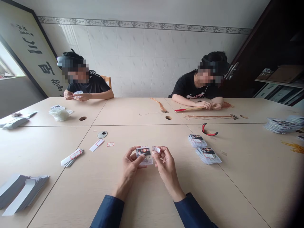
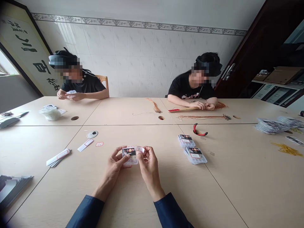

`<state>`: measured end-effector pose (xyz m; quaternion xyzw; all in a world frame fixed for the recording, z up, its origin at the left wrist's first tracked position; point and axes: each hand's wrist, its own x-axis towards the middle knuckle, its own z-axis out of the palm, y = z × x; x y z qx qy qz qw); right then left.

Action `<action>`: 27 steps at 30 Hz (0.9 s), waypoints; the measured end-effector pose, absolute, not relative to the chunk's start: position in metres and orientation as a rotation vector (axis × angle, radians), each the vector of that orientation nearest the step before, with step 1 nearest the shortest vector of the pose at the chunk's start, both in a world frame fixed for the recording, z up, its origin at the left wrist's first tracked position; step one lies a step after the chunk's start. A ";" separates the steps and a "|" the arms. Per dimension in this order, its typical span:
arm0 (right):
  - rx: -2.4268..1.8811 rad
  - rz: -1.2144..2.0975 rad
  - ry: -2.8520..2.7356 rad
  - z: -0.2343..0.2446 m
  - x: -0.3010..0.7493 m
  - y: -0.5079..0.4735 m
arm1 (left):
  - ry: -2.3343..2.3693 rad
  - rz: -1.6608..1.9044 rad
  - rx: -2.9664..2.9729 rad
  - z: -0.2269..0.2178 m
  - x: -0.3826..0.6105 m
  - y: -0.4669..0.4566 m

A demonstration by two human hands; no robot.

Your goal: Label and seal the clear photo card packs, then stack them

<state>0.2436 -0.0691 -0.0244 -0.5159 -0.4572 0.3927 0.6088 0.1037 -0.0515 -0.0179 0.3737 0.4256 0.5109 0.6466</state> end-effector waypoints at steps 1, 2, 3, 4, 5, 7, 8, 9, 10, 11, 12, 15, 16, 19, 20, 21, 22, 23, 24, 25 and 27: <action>-1.190 0.899 -1.059 -0.025 0.244 -0.069 | 0.969 1.154 0.851 -0.018 0.104 -0.051; -1.189 0.892 -1.063 -0.026 0.244 -0.069 | 0.966 1.150 0.850 -0.018 0.104 -0.051; -1.189 0.887 -1.066 -0.026 0.244 -0.069 | 0.959 1.151 0.849 -0.018 0.104 -0.051; -1.190 0.883 -1.070 -0.027 0.244 -0.069 | 0.949 1.155 0.847 -0.018 0.104 -0.052; -1.192 0.880 -1.073 -0.027 0.244 -0.069 | 0.938 1.161 0.843 -0.018 0.104 -0.052; -1.198 0.878 -1.077 -0.028 0.244 -0.069 | 0.922 1.171 0.833 -0.019 0.103 -0.053; -1.200 0.878 -1.078 -0.028 0.244 -0.069 | 0.916 1.174 0.833 -0.019 0.103 -0.054; -1.202 0.880 -1.079 -0.028 0.244 -0.069 | 0.914 1.176 0.836 -0.019 0.103 -0.054; -1.204 0.882 -1.081 -0.027 0.244 -0.069 | 0.913 1.177 0.839 -0.019 0.103 -0.054; -1.207 0.884 -1.084 -0.027 0.244 -0.069 | 0.914 1.175 0.842 -0.020 0.103 -0.054; -1.211 0.885 -1.088 -0.027 0.244 -0.069 | 0.912 1.173 0.845 -0.020 0.103 -0.053; -1.225 0.883 -1.127 -0.026 0.243 -0.070 | 0.887 1.170 0.839 -0.022 0.103 -0.052; -1.231 0.879 -1.152 -0.025 0.243 -0.070 | 0.872 1.171 0.830 -0.022 0.103 -0.052; -1.250 0.871 -1.244 -0.023 0.239 -0.074 | 0.814 1.173 0.778 -0.025 0.103 -0.051; -1.261 0.867 -1.275 -0.023 0.238 -0.075 | 0.787 1.169 0.757 -0.026 0.103 -0.051; -1.277 0.860 -1.304 -0.023 0.237 -0.076 | 0.762 1.162 0.737 -0.026 0.103 -0.051; -1.298 0.847 -1.334 -0.023 0.235 -0.077 | 0.741 1.152 0.721 -0.027 0.102 -0.050; -1.326 0.828 -1.364 -0.023 0.234 -0.077 | 0.727 1.142 0.710 -0.028 0.102 -0.050; -1.359 0.806 -1.394 -0.023 0.233 -0.077 | 0.722 1.136 0.704 -0.029 0.102 -0.050; -1.394 0.783 -1.421 -0.024 0.232 -0.077 | 0.722 1.133 0.703 -0.029 0.102 -0.049; -1.460 0.740 -1.459 -0.026 0.232 -0.077 | 0.725 1.133 0.711 -0.030 0.102 -0.049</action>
